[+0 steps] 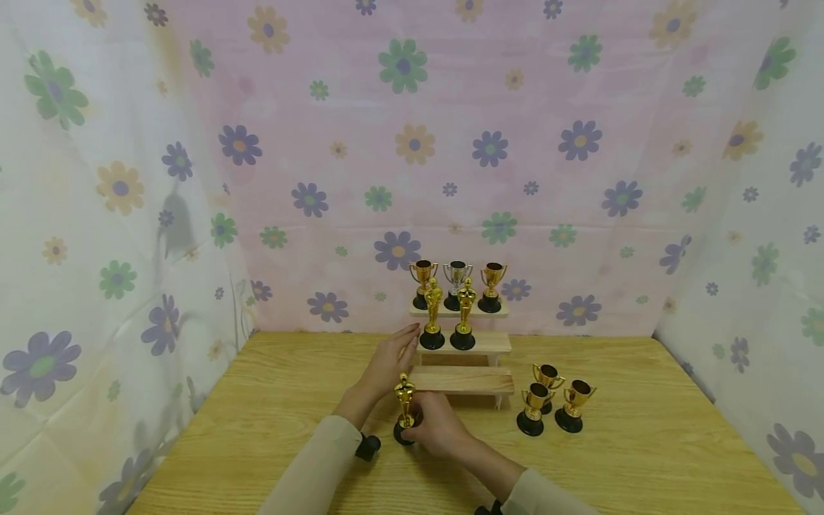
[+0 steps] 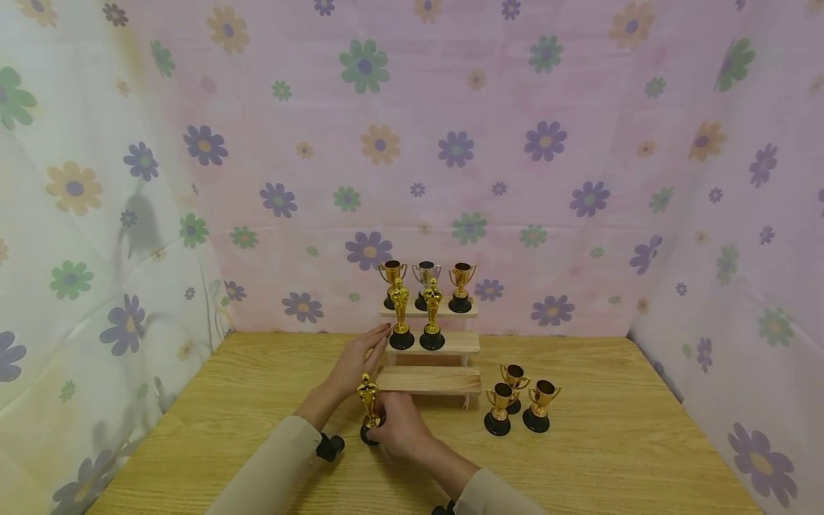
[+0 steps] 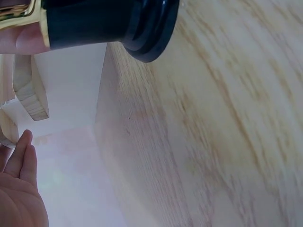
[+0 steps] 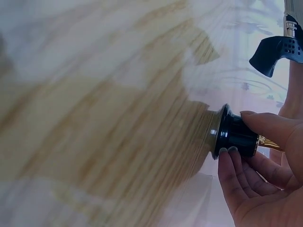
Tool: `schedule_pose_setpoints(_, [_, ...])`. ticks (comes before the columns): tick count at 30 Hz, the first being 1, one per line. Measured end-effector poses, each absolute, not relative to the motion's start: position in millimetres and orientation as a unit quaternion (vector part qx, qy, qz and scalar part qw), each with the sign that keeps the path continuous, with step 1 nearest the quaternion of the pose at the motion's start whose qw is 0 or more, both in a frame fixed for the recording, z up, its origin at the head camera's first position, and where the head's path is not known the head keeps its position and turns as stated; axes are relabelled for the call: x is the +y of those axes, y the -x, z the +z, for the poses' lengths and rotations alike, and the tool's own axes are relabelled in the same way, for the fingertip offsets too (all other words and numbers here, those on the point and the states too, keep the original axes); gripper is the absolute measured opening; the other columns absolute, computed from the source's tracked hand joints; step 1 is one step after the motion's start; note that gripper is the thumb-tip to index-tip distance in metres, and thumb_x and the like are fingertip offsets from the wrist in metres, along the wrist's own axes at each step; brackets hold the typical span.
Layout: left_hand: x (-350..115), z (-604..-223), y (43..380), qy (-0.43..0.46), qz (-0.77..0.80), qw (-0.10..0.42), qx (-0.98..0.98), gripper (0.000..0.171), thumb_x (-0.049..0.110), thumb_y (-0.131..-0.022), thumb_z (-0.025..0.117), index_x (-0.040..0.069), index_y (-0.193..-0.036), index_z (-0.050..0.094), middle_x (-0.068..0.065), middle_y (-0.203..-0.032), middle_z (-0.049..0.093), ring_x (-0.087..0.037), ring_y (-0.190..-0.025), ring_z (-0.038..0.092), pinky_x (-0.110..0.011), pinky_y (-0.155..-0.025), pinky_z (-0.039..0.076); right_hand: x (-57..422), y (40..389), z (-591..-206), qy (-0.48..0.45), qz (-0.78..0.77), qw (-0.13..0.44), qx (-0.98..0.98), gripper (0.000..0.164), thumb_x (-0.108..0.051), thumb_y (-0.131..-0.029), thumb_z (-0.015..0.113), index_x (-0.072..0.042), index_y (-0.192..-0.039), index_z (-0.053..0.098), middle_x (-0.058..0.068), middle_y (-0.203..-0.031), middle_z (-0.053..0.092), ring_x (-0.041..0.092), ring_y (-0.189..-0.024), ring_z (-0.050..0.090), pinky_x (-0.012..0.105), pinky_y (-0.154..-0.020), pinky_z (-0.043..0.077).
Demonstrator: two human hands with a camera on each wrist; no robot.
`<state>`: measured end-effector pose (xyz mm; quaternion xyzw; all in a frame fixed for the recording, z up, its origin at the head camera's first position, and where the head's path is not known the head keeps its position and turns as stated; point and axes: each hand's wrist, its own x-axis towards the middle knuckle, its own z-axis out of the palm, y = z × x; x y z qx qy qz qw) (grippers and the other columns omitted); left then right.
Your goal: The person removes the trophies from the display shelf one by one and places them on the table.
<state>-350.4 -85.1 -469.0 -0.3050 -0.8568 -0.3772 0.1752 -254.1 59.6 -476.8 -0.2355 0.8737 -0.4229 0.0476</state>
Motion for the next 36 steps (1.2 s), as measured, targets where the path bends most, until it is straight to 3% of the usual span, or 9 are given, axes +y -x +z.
schedule_pose_setpoints(11, [-84, -468, 351, 0.304, -0.370, 0.184, -0.858, 0.039, 0.020, -0.102, 0.041, -0.001, -0.134, 0.050, -0.016, -0.140, 0.045, -0.026, -0.130, 0.041, -0.042, -0.105, 0.036, 60, 256, -474, 0.244, -0.410, 0.042, 0.878, 0.022, -0.005, -0.069, 0.081, -0.009, -0.079, 0.063, -0.001, -0.075, 0.064, 0.006, -0.066, 0.059, 0.021, -0.057, 0.050])
schedule_pose_setpoints(25, [-85, -471, 354, 0.302, -0.367, 0.193, -0.859, 0.038, 0.019, -0.102, 0.042, 0.001, -0.134, 0.051, -0.012, -0.141, 0.046, -0.024, -0.130, 0.042, -0.040, -0.105, 0.037, 78, 248, -461, 0.266, -0.412, 0.053, 0.870, 0.033, -0.001, -0.069, 0.078, -0.006, -0.100, 0.068, 0.007, -0.097, 0.066, 0.023, -0.083, 0.065, 0.023, -0.066, 0.052])
schedule_pose_setpoints(36, [-85, -470, 352, 0.299, -0.360, 0.183, -0.864, 0.039, 0.021, -0.102, 0.041, -0.001, -0.132, 0.052, -0.014, -0.139, 0.047, -0.027, -0.129, 0.043, -0.042, -0.104, 0.038, 98, 239, -447, 0.272, -0.409, 0.044, 0.870, 0.032, -0.010, -0.076, 0.076, -0.001, -0.104, 0.065, 0.011, -0.094, 0.065, 0.011, -0.071, 0.059, 0.023, -0.061, 0.049])
